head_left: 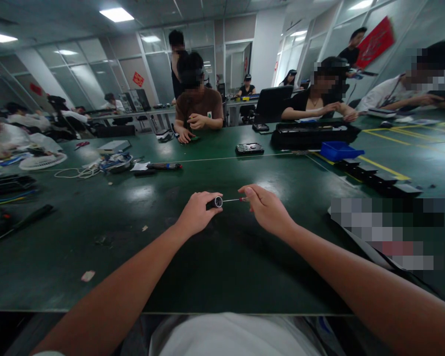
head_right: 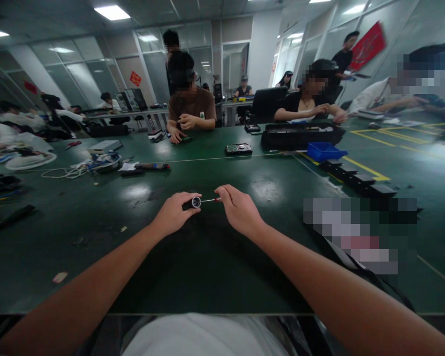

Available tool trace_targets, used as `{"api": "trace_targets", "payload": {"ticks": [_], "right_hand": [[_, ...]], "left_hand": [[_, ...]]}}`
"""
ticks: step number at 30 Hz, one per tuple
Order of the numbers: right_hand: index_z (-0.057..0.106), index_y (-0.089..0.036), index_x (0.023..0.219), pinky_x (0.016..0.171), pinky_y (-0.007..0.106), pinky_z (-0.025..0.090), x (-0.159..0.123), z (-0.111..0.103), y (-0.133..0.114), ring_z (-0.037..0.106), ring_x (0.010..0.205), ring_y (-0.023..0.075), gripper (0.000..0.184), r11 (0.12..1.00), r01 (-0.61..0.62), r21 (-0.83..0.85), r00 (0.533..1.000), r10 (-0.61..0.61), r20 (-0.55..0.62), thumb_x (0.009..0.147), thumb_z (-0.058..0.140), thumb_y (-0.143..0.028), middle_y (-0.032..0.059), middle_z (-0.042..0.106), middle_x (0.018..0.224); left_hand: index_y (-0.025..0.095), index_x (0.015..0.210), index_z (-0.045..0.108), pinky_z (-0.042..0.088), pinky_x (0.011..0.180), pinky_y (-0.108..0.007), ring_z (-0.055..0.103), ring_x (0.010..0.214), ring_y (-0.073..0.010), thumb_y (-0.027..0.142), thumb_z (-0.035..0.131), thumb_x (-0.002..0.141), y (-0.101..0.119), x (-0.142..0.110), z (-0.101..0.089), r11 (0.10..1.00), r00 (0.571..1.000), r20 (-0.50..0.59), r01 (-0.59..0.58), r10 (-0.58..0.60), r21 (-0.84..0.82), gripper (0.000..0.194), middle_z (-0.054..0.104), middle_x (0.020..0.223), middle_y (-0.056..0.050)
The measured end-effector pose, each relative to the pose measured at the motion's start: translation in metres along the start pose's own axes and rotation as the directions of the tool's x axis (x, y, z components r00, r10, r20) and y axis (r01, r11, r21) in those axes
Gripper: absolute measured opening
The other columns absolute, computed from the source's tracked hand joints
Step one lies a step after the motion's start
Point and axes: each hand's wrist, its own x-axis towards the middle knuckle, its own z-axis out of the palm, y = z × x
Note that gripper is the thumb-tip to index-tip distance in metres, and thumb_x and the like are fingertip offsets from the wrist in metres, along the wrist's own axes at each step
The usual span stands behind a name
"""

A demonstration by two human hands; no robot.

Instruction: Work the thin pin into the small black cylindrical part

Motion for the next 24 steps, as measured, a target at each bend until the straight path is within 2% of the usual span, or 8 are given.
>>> {"api": "trace_targets", "payload": {"ticks": [3, 6, 9, 13, 17, 20, 22, 24], "right_hand": [[0.064, -0.025, 0.114, 0.063, 0.034, 0.04, -0.001, 0.002, 0.0, 0.057, 0.064, 0.0201, 0.028, 1.0, -0.012, 0.007, 1.0, 0.012, 0.005, 0.097, 0.045, -0.036, 0.0015, 0.064, 0.074], [0.056, -0.026, 0.124, 0.067, 0.034, 0.042, -0.003, 0.004, 0.003, 0.058, 0.07, 0.0203, 0.031, 0.997, 0.027, 0.069, 0.999, -0.028, 0.017, 0.095, 0.048, -0.033, 0.0009, 0.063, 0.079], [0.057, -0.027, 0.119, 0.067, 0.034, 0.043, -0.003, 0.005, 0.007, 0.058, 0.073, 0.0202, 0.027, 0.987, -0.007, 0.158, 1.0, 0.005, 0.017, 0.097, 0.046, -0.038, 0.0007, 0.061, 0.079], [0.06, -0.025, 0.109, 0.062, 0.033, 0.042, -0.001, 0.004, 0.005, 0.056, 0.067, 0.0189, 0.024, 0.99, -0.081, 0.116, 0.997, 0.079, 0.028, 0.097, 0.044, -0.039, 0.0005, 0.06, 0.076], [0.058, -0.024, 0.105, 0.072, 0.035, 0.047, 0.001, 0.006, 0.003, 0.06, 0.075, 0.0191, 0.02, 0.969, -0.064, 0.24, 0.997, 0.071, -0.018, 0.089, 0.057, -0.035, 0.0009, 0.063, 0.082], [0.061, -0.023, 0.092, 0.077, 0.037, 0.05, 0.006, 0.008, 0.009, 0.059, 0.076, 0.0182, 0.021, 0.886, -0.093, 0.454, 0.992, 0.121, -0.032, 0.086, 0.062, -0.042, 0.002, 0.063, 0.081], [0.061, -0.022, 0.085, 0.077, 0.038, 0.053, 0.011, 0.008, 0.016, 0.058, 0.072, 0.017, 0.024, 0.732, -0.2, 0.651, 0.968, 0.252, 0.013, 0.084, 0.063, -0.046, 0.0022, 0.061, 0.079], [0.06, -0.022, 0.08, 0.074, 0.038, 0.054, 0.015, 0.008, 0.023, 0.055, 0.066, 0.0157, 0.026, 0.634, -0.277, 0.722, 0.936, 0.348, 0.054, 0.08, 0.067, -0.046, 0.0015, 0.058, 0.075]], "left_hand": [[0.026, 0.122, 0.067, 0.044, 0.098, -0.043, 0.061, 0.106, -0.0244, 0.026, 0.071, 0.086, -0.001, 0.0, 0.001, 1.0, 1.0, 0.011, -0.001, 0.001, 0.006, 0.036, 0.07, 0.114, -0.004], [0.025, 0.122, 0.067, 0.044, 0.098, -0.043, 0.061, 0.106, -0.0243, 0.026, 0.071, 0.086, -0.001, 0.0, 0.0, 1.0, 1.0, 0.01, 0.005, -0.005, 0.001, 0.037, 0.07, 0.114, -0.004], [0.025, 0.123, 0.066, 0.044, 0.099, -0.042, 0.061, 0.108, -0.024, 0.026, 0.07, 0.086, -0.002, 0.0, 0.0, 1.0, 1.0, -0.006, 0.015, -0.015, 0.002, 0.037, 0.069, 0.116, -0.004], [0.026, 0.123, 0.067, 0.044, 0.099, -0.043, 0.061, 0.107, -0.0242, 0.028, 0.07, 0.086, -0.002, 0.0, 0.001, 1.0, 1.0, 0.003, 0.008, -0.008, 0.003, 0.037, 0.069, 0.115, -0.004], [0.025, 0.122, 0.067, 0.045, 0.096, -0.043, 0.062, 0.103, -0.0247, 0.028, 0.071, 0.086, -0.002, 0.0, 0.002, 1.0, 1.0, 0.006, 0.029, -0.029, 0.008, 0.036, 0.07, 0.111, -0.004], [0.025, 0.122, 0.066, 0.045, 0.098, -0.042, 0.061, 0.108, -0.024, 0.027, 0.071, 0.086, -0.001, 0.0, 0.0, 1.0, 1.0, -0.026, 0.0, -0.001, -0.018, 0.036, 0.069, 0.116, -0.005], [0.027, 0.123, 0.065, 0.041, 0.104, -0.044, 0.059, 0.115, -0.0235, 0.026, 0.07, 0.087, -0.001, 0.001, -0.001, 0.998, 0.997, -0.05, -0.061, 0.06, -0.026, 0.036, 0.068, 0.122, -0.004], [0.028, 0.124, 0.063, 0.036, 0.11, -0.048, 0.057, 0.119, -0.0234, 0.025, 0.068, 0.089, -0.002, 0.001, -0.003, 0.996, 0.995, -0.048, -0.088, 0.088, -0.011, 0.035, 0.067, 0.126, -0.004]]}}
